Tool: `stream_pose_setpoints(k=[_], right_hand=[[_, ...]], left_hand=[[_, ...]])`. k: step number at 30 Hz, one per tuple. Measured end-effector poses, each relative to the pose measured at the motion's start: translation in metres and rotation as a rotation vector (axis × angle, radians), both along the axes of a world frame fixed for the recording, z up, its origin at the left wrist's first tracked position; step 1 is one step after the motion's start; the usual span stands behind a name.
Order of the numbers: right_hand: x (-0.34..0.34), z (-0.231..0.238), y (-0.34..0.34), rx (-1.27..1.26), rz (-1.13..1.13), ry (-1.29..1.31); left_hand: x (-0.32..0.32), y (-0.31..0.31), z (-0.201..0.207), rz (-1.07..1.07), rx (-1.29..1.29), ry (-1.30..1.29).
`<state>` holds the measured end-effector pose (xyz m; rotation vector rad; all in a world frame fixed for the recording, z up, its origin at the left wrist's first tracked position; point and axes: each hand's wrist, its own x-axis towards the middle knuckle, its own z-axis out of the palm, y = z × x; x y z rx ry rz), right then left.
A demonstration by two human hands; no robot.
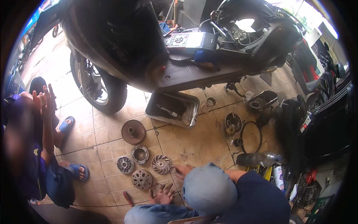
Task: The person manipulates and inspects various motorcycle clutch components, including a clutch bell and drive pulley parts, while sitting on the floor. They pick up the parts one at a time, turning them over and demonstrating how they fit together before setting them back down on the tile surface.
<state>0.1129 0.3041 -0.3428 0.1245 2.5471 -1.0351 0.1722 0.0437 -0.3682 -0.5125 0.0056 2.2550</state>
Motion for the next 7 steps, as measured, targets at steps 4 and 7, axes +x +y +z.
stream_pose_setpoints(k=[4,7], right_hand=[[-0.071,0.053,0.063,-0.201,-0.204,0.438],[-0.137,0.199,0.122,-0.194,-0.297,0.933]], left_hand=[[-0.006,0.000,-0.007,0.009,0.223,0.033],[-0.003,0.009,0.007,0.010,0.091,0.023]])
